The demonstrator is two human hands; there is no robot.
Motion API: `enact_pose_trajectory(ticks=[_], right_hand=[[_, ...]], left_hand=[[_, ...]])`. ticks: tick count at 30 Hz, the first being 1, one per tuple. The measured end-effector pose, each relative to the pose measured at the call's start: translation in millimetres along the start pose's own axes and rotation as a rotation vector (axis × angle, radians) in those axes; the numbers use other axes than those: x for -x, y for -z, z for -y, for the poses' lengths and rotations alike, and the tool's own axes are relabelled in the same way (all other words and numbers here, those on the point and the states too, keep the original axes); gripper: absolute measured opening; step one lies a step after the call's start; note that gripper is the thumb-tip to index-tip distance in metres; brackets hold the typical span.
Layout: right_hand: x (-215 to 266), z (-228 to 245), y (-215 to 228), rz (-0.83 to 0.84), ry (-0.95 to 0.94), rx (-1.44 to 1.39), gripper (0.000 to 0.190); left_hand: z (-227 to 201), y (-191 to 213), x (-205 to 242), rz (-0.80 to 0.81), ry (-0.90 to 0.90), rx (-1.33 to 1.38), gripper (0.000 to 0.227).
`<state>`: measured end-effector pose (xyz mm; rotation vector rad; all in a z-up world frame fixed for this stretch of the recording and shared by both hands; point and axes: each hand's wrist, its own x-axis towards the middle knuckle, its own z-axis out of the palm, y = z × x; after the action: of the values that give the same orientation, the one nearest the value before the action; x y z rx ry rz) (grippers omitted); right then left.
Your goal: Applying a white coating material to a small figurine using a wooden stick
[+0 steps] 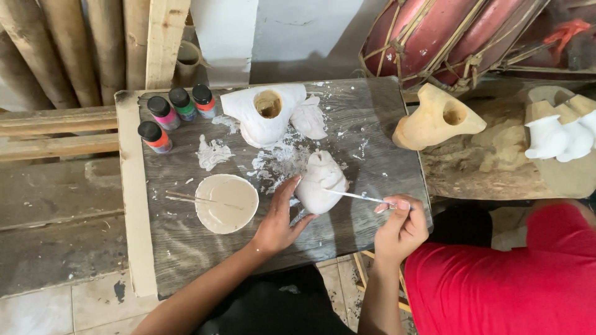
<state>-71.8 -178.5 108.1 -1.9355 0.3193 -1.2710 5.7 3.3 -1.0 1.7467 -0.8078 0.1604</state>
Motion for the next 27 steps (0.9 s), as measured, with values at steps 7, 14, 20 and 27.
enact_pose_trajectory(ticks=[7,14,20,27], right_hand=[[-12.8,-22.3,1.9,-0.08,-0.003,0.01,0.036],[-35.0,-21.6,-6.1,0.021,-0.002,0.034,0.04],[-40.2,-33.9,-10.9,0.031,-0.038,-0.018,0.04],[-50.5,-42.7,-15.6,0.017,-0.076,-0.085,0.038]], left_hand=[[-1.7,0.0,-2.8,-0.002,0.003,0.011,0.087],[2.3,-3.1,-0.7,0.0,-0.011,-0.003,0.089],[1.4,-2.6,-1.1,0.006,-0.018,0.004,0.088],[1.3,-1.4,-4.5,-0.001,-0.034,0.009,0.085]])
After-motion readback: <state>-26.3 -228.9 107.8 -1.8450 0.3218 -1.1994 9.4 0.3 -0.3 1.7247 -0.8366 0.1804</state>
